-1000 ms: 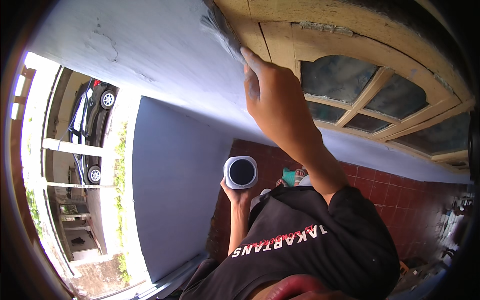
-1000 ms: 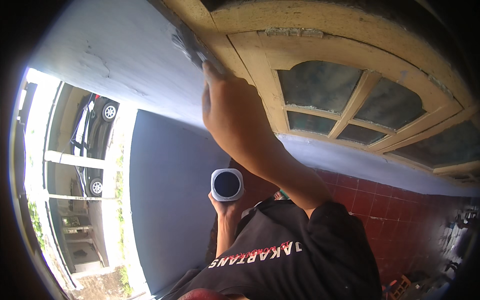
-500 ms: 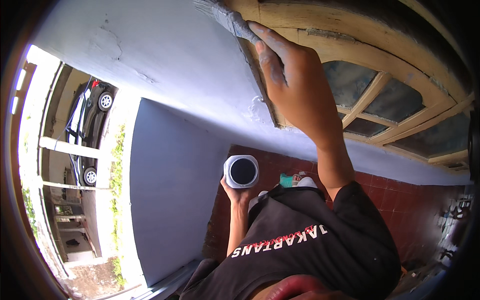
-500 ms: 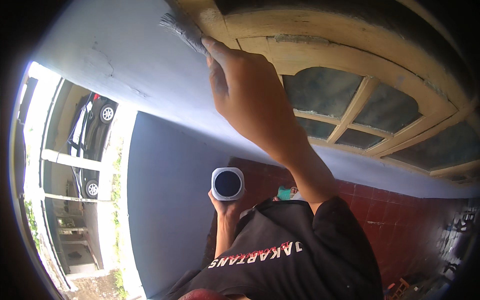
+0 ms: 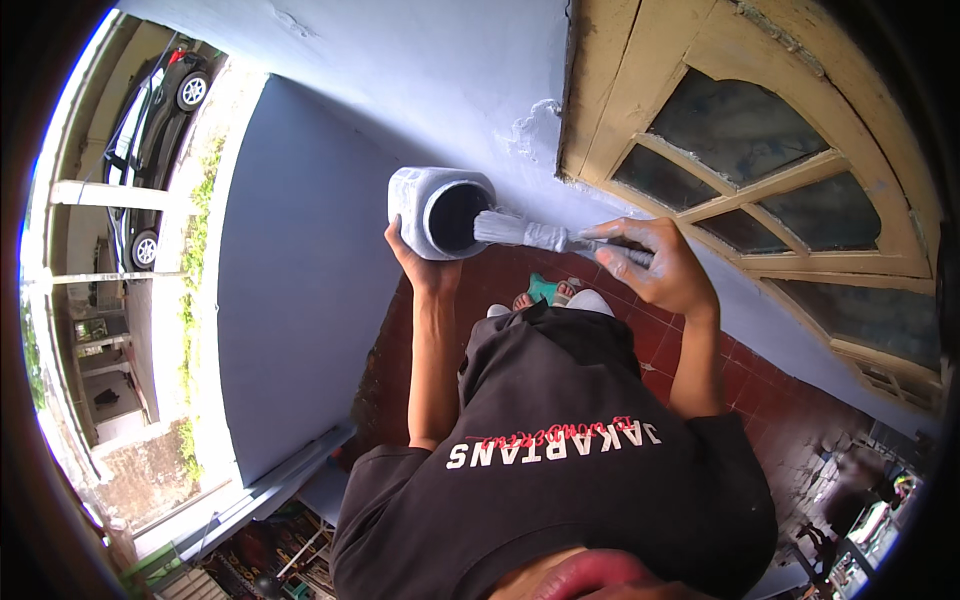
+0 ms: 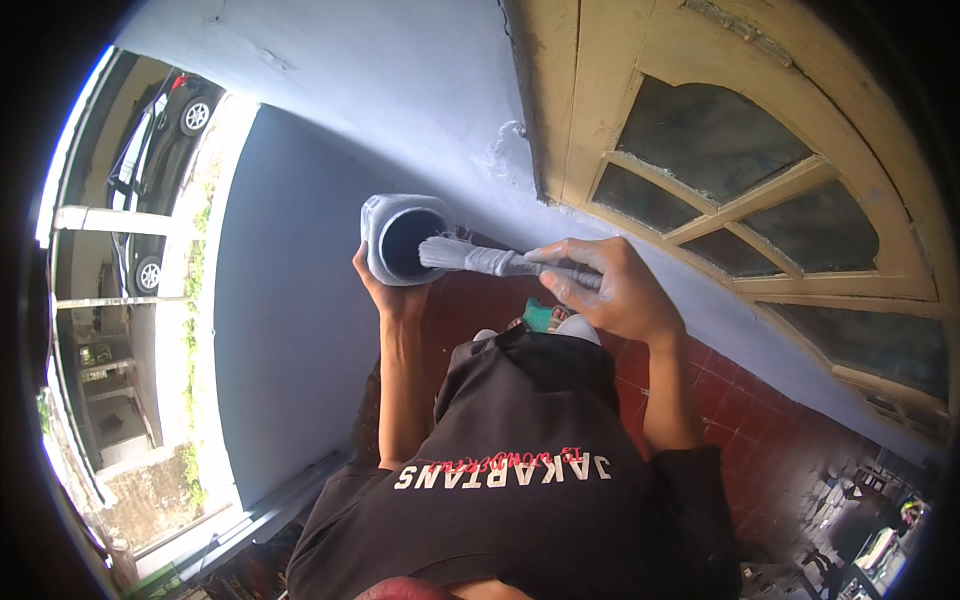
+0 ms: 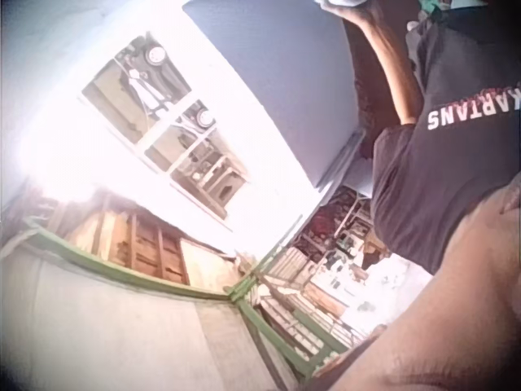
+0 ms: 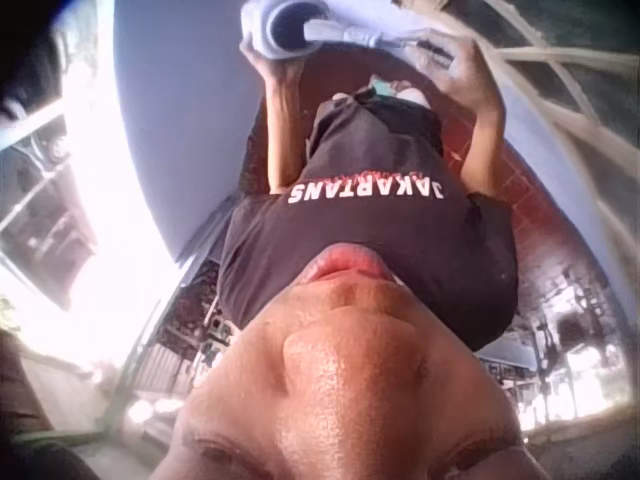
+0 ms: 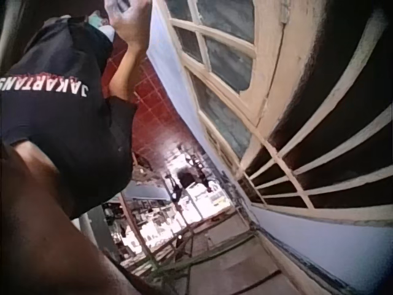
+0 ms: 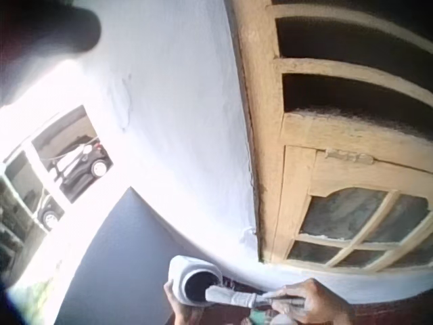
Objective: The person stands on a green plastic chair and uses a paintbrush to apply white paint to the wooden window frame and the wall area immediately surrounding it. They repeatedly dip the brush into a small container of paint held in the other hand.
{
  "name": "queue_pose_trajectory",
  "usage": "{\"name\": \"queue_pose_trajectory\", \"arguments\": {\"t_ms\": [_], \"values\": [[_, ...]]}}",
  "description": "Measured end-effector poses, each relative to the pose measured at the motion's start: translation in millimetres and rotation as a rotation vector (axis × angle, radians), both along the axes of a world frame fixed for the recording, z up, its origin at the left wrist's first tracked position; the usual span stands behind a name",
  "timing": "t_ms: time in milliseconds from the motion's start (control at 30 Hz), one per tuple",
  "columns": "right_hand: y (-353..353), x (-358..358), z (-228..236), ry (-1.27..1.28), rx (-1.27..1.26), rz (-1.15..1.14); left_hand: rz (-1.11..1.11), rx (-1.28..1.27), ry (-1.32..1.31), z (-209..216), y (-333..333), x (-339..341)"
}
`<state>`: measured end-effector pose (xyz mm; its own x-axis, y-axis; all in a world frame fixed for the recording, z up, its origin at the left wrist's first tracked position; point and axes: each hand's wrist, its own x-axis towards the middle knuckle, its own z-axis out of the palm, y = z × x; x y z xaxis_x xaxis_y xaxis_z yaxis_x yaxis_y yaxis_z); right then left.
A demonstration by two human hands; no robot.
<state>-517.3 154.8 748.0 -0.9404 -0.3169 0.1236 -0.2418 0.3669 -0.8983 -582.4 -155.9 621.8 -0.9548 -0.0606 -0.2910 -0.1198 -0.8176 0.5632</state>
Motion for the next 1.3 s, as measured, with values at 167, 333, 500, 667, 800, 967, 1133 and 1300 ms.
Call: {"name": "queue_pose_trajectory", "arguments": {"t_ms": [167,333,500,667,800,967,1133,1300], "values": [[-31.2,-0.9,-0.9,0.129,0.105,-0.071,-0.051,0.033,0.005,-3.2,8.0,-0.1],[-44.6,-2.3,13.1,0.159,0.233,0.055,-0.067,-0.025,-0.009,-6.1,18.3,8.4],[-71.3,-11.4,11.2,0.277,0.256,-0.007,-0.036,-0.059,-0.004,-5.0,17.0,7.7],[-95.1,-15.6,-15.4,0.445,0.332,-0.075,-0.034,-0.094,0.064,1.3,15.7,10.3],[-106.2,-18.9,-34.9,0.407,0.403,-0.033,-0.038,-0.075,0.049,-2.4,20.0,14.6],[-100.4,-23.9,-52.1,0.302,0.289,-0.021,-0.027,-0.087,-0.004,-19.2,28.5,21.8],[-63.1,-15.7,-39.8,-0.011,0.038,-0.151,-0.071,-0.051,-0.034,-39.0,30.6,26.7],[-37.3,7.1,-54.2,-0.368,-0.150,-0.374,-0.043,0.001,-0.082,-54.5,33.3,26.4]]}}
